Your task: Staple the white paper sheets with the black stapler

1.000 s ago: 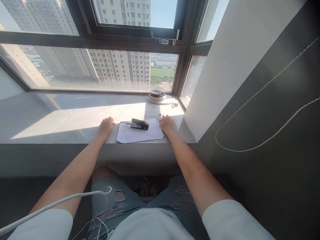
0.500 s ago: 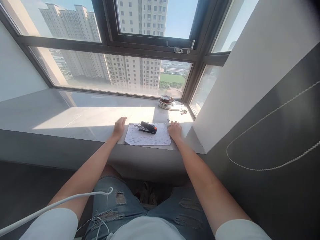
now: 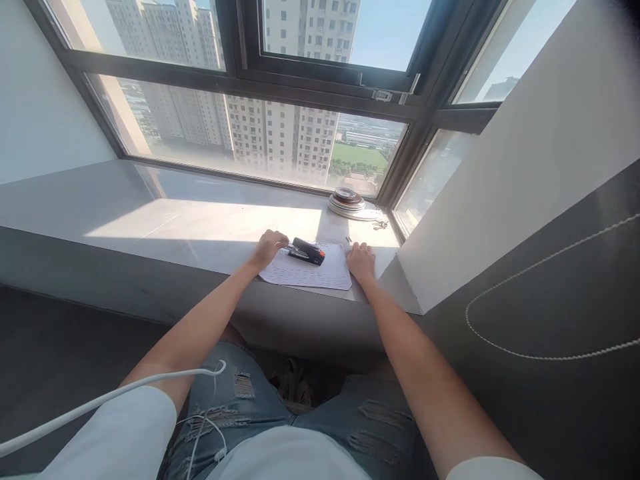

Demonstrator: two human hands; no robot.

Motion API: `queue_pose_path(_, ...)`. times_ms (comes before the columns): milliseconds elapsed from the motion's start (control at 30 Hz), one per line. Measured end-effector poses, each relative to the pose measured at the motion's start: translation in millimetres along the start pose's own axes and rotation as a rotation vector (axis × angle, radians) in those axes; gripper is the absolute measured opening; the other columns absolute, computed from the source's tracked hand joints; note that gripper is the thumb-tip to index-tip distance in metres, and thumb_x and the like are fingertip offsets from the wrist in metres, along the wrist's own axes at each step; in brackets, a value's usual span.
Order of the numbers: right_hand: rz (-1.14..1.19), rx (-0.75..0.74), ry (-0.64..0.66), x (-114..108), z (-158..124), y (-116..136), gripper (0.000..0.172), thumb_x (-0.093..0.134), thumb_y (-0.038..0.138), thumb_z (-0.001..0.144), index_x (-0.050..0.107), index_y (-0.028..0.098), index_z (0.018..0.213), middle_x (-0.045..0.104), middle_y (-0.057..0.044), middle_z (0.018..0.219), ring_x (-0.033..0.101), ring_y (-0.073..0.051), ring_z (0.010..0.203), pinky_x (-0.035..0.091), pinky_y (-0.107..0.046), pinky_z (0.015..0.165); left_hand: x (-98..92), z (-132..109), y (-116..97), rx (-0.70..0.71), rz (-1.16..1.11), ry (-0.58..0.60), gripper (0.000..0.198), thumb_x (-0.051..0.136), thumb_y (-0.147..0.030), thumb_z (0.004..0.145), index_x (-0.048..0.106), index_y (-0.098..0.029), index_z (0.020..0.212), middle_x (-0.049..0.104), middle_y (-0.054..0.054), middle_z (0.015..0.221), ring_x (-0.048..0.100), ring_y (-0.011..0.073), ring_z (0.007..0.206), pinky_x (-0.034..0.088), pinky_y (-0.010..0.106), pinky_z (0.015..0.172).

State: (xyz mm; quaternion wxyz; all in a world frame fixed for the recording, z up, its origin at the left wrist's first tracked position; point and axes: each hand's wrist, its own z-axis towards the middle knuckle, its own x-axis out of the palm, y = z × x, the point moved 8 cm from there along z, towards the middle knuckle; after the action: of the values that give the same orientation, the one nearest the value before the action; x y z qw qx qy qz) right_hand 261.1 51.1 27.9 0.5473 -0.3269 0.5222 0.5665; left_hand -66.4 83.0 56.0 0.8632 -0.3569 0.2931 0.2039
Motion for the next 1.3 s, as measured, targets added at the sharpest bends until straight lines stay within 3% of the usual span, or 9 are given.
queue_pose_path(167, -0.005, -0.011, -0.006, 1, 0, 0, 0.025, 0.035, 0.018, 0.097, 0.055, 0.018, 0.112, 0.059, -0.02, 0.125, 0.051, -0.034, 0.122, 0.041, -0.047, 0.096, 10.2, 2, 0, 0.047, 0.083, 0.035, 0.014, 0.063, -0.022, 0.098, 0.07, -0.022, 0.085, 0.073, 0.009, 0.094, 0.062, 0.0271, 0.097, 0.05, 0.045, 0.09)
queue_pose_path(400, -0.016, -0.002, -0.012, 1, 0, -1, 0.026, 0.036, 0.018, 0.097, 0.056, 0.017, 0.113, 0.058, -0.02, 0.126, 0.051, -0.035, 0.122, 0.041, -0.047, 0.096, -1.9, -4, 7, 0.035, -0.078, -0.056, 0.018, 0.053, -0.027, 0.104, 0.07, -0.022, 0.101, 0.068, 0.006, 0.096, 0.064, 0.0208, 0.087, 0.052, 0.037, 0.08)
queue_pose_path(567, -0.021, -0.004, -0.007, 2, 1, -1, 0.026, 0.037, 0.018, 0.097, 0.057, 0.017, 0.114, 0.058, -0.021, 0.128, 0.05, -0.035, 0.124, 0.041, -0.047, 0.097, -1.7, -3, 9, 0.003, -0.177, -0.033, 0.021, 0.058, -0.036, 0.101, 0.073, -0.021, 0.101, 0.072, 0.009, 0.101, 0.068, 0.0246, 0.097, 0.056, 0.041, 0.087)
queue_pose_path(767, -0.023, -0.01, 0.001, 3, 0, -4, 0.024, 0.035, 0.018, 0.098, 0.055, 0.018, 0.111, 0.058, -0.019, 0.126, 0.05, -0.034, 0.12, 0.041, -0.046, 0.096, 5.4, -2, 7, -0.012, -0.201, -0.007, 0.017, 0.061, -0.026, 0.099, 0.075, -0.019, 0.105, 0.07, 0.011, 0.104, 0.068, 0.026, 0.101, 0.057, 0.047, 0.094)
queue_pose_path(933, -0.026, -0.025, -0.006, 5, 1, -4, 0.023, 0.034, 0.018, 0.098, 0.055, 0.018, 0.108, 0.058, -0.018, 0.122, 0.051, -0.034, 0.117, 0.041, -0.045, 0.094, 2.3, -4, 3, 0.024, -0.211, -0.018, 0.021, 0.056, -0.024, 0.102, 0.076, -0.021, 0.111, 0.07, 0.009, 0.1, 0.068, 0.024, 0.097, 0.058, 0.045, 0.09)
queue_pose_path(1133, -0.054, -0.011, -0.005, 5, 2, -4, 0.023, 0.037, 0.017, 0.097, 0.056, 0.018, 0.109, 0.059, -0.02, 0.125, 0.052, -0.035, 0.12, 0.042, -0.045, 0.094, -4.3, -5, 2, 0.073, -0.219, -0.098, 0.013, 0.063, -0.024, 0.099, 0.075, -0.021, 0.097, 0.071, 0.008, 0.097, 0.069, 0.0239, 0.094, 0.059, 0.046, 0.089)
queue_pose_path(1300, -0.059, -0.015, -0.013, 5, 2, -6, 0.024, 0.037, 0.018, 0.097, 0.056, 0.018, 0.11, 0.059, -0.02, 0.124, 0.053, -0.035, 0.12, 0.042, -0.045, 0.094, -1.3, -4, 6, 0.028, -0.219, -0.08, 0.016, 0.063, -0.022, 0.097, 0.075, -0.021, 0.107, 0.07, 0.009, 0.099, 0.069, 0.0249, 0.094, 0.057, 0.047, 0.091)
